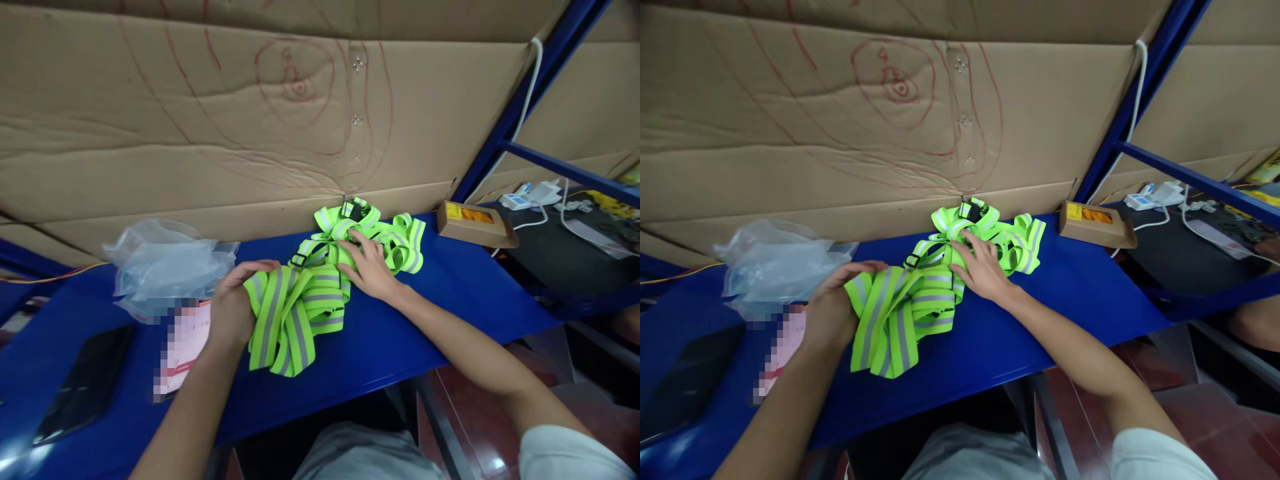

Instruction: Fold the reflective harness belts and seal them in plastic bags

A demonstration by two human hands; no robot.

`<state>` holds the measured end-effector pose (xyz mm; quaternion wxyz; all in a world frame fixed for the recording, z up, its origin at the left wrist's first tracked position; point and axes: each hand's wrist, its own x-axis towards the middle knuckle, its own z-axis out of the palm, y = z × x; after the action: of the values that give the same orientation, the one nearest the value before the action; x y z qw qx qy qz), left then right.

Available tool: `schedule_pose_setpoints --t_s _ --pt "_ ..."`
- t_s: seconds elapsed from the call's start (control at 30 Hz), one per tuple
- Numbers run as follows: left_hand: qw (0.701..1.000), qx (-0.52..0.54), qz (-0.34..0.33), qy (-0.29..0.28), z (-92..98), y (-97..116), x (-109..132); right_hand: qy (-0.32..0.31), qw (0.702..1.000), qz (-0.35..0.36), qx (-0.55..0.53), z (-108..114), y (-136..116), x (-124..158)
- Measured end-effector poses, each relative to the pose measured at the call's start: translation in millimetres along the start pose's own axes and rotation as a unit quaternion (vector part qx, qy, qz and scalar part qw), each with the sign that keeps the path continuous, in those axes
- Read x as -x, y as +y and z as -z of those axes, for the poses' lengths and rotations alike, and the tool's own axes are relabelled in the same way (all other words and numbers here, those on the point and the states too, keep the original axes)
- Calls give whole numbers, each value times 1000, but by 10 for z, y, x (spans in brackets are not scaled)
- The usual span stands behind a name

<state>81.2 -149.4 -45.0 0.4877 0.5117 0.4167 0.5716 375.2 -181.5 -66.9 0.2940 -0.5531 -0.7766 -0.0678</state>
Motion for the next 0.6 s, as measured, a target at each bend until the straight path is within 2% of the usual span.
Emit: schedule_pose_setpoints --t_s 0.1,0.17,0.43,0.6 --pt "985 128 116 15 -64 31 -42 -46 999 15 9 -22 21 -7" --pt "969 180 161 42 -90 49 -80 -56 998 19 1 -26 56 -5" --pt "949 223 212 70 -82 121 -105 -35 997 44 -54 -69 182 -11" --pt "937 248 238 65 -64 137 -61 -14 997 40 -60 -76 173 -3"
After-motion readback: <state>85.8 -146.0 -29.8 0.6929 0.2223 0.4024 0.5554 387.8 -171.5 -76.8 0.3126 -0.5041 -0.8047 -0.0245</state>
